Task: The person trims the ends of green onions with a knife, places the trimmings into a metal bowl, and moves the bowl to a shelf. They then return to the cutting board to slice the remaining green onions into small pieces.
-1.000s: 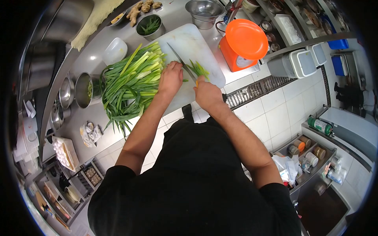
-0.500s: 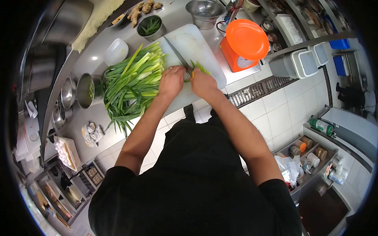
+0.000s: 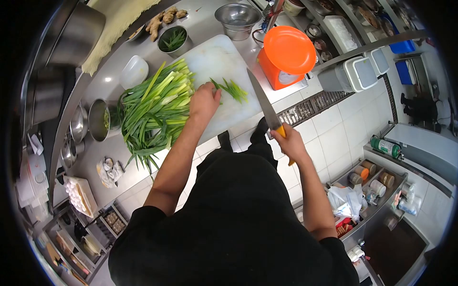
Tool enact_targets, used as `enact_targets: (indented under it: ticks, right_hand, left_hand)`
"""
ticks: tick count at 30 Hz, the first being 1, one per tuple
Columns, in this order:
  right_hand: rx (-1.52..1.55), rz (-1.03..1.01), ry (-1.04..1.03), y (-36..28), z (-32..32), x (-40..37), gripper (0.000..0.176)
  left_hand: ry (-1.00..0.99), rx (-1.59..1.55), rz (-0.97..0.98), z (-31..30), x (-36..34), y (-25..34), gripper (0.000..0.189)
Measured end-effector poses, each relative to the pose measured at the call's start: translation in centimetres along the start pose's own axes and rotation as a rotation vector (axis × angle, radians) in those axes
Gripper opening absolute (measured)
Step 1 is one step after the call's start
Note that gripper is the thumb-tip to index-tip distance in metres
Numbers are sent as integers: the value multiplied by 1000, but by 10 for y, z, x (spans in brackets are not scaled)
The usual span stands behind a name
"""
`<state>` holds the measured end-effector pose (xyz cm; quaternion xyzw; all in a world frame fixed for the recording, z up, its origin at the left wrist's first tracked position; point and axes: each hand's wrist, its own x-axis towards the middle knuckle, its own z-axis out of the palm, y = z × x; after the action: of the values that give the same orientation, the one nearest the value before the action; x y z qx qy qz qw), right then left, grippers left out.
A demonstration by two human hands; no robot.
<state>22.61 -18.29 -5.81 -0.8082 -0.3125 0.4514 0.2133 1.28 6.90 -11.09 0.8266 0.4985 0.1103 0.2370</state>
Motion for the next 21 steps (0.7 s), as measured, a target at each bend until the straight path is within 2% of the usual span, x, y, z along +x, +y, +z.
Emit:
enact_targets:
  ticks: [4, 7, 11, 14, 21]
  right_hand:
    - [158, 67, -54, 22, 20, -21, 39]
    - [231, 81, -96, 14, 33, -23, 39]
    - [74, 71, -149, -23, 31, -22, 42]
    - [0, 7, -165, -24, 35, -14, 44]
    - [-16, -47, -220, -41, 33, -5, 42]
  left_hand:
    - [-35, -53, -3, 18, 12, 2, 30]
    - [-106, -97, -30, 17, 11, 16, 36]
    - [-145, -180, -137, 8, 11, 29, 44]
    - [-140, -202, -129, 10, 14, 22, 47]
    - [-105, -318, -185, 19, 19, 7, 45]
